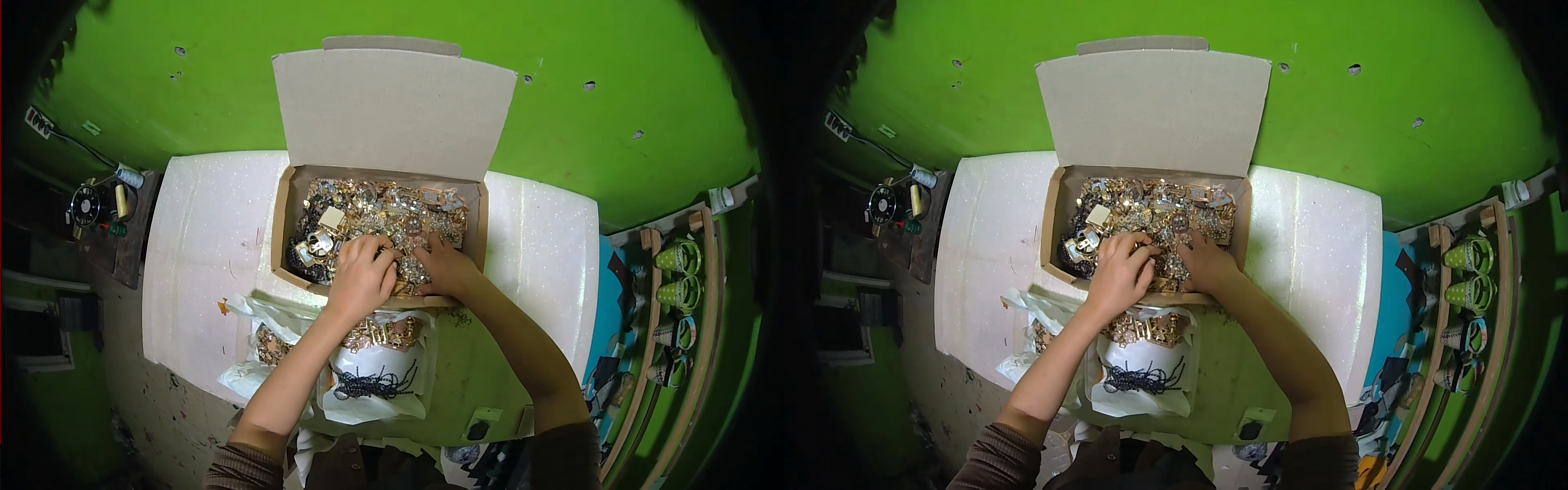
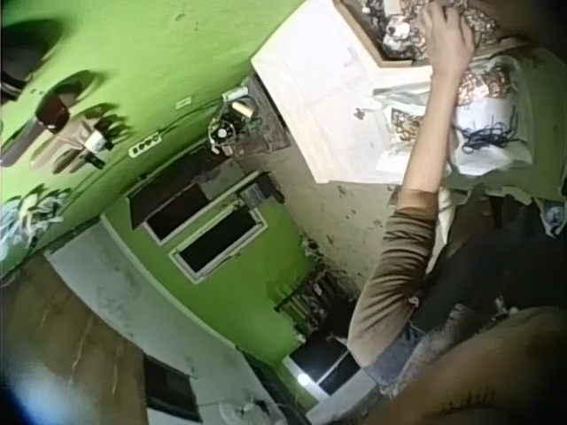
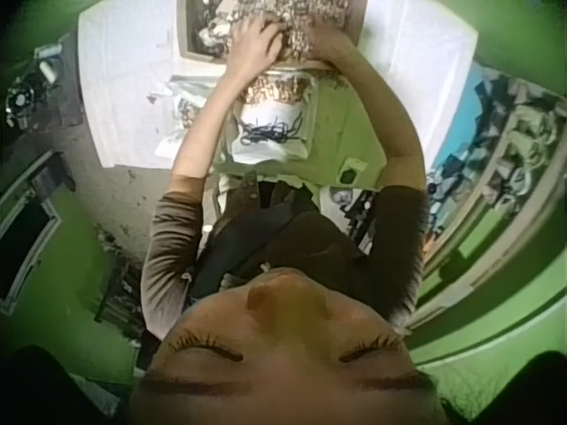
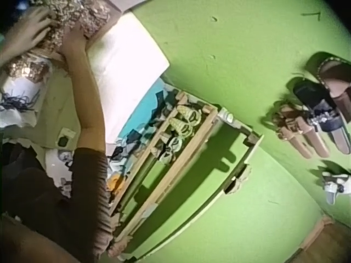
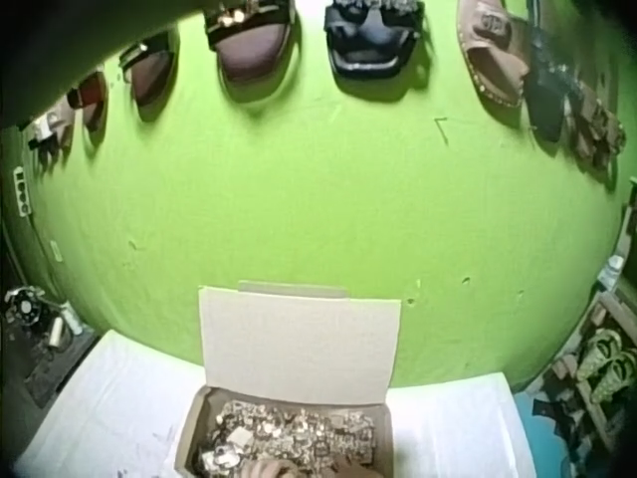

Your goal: Sorting and inspecting small metal shoe buckles and decorative hardware components on a workshop table.

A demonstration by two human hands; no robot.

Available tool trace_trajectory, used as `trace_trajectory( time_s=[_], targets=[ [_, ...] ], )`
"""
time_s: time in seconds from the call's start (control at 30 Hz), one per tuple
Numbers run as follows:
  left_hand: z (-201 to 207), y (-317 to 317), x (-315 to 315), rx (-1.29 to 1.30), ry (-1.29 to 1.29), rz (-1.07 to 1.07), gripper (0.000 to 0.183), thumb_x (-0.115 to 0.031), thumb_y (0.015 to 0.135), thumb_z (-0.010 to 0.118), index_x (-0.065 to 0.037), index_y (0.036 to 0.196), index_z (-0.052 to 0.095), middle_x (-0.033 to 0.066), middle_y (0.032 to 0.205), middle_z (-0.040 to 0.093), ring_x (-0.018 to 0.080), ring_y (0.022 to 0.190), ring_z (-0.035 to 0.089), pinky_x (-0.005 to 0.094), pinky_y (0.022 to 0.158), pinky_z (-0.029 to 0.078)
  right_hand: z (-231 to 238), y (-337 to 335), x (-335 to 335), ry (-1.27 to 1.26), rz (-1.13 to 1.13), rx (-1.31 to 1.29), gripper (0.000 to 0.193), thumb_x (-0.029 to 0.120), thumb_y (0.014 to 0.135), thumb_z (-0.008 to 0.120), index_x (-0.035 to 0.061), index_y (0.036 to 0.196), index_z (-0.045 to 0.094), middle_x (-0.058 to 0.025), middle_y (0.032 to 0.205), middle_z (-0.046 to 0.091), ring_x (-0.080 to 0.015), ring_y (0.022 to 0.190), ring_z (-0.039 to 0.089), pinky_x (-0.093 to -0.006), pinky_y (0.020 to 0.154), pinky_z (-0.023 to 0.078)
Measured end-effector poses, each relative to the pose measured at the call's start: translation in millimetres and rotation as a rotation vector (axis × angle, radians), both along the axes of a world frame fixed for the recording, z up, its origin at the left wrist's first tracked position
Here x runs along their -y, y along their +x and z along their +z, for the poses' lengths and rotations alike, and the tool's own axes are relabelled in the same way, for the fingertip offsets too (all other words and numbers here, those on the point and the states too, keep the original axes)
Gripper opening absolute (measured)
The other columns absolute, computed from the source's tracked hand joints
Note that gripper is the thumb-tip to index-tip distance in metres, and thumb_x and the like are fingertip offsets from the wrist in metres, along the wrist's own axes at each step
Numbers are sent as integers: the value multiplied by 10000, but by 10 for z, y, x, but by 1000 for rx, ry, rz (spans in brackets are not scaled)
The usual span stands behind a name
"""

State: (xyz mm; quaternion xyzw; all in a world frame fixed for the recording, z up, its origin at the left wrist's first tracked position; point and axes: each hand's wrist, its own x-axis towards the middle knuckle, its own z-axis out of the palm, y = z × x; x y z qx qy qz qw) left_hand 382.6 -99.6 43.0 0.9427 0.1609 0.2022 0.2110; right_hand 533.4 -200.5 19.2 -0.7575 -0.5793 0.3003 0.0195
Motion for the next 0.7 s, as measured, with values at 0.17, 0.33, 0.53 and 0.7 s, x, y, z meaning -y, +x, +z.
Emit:
trace_trajectory(
  time_s=[0.17,0.33,0.53,0.7],
  targets=[
    [-56,17,-16,24,-4,27,131,-79,707,546,-47,832,566,93,935,502,274,945,462,406,850,328,-217,-23,-13,36,-29,-15,565,237,580,726,64,1038,445,-247,1152,324,-389,1013,447,-408,845,419],
    [-32,-3,-16,32,-12,45,121,-72,707,541,-43,821,571,91,934,506,273,945,463,402,849,328,-271,17,-15,25,-81,-204,462,185,574,704,69,950,461,-231,1053,359,-378,896,502,-412,772,432],
    [-73,-35,-20,27,-82,79,135,-95,739,528,-56,856,583,75,952,508,271,973,447,383,874,313,-258,109,-11,107,-89,-307,286,122,584,683,83,788,486,-175,974,415,-311,793,526,-371,688,430],
    [-87,-64,-63,35,-181,122,126,-83,751,516,-67,843,600,82,966,515,250,966,466,361,861,335,112,149,-166,276,-179,-510,193,89,602,658,53,721,511,-108,717,527,-234,717,533,-315,629,437]
  ],
)
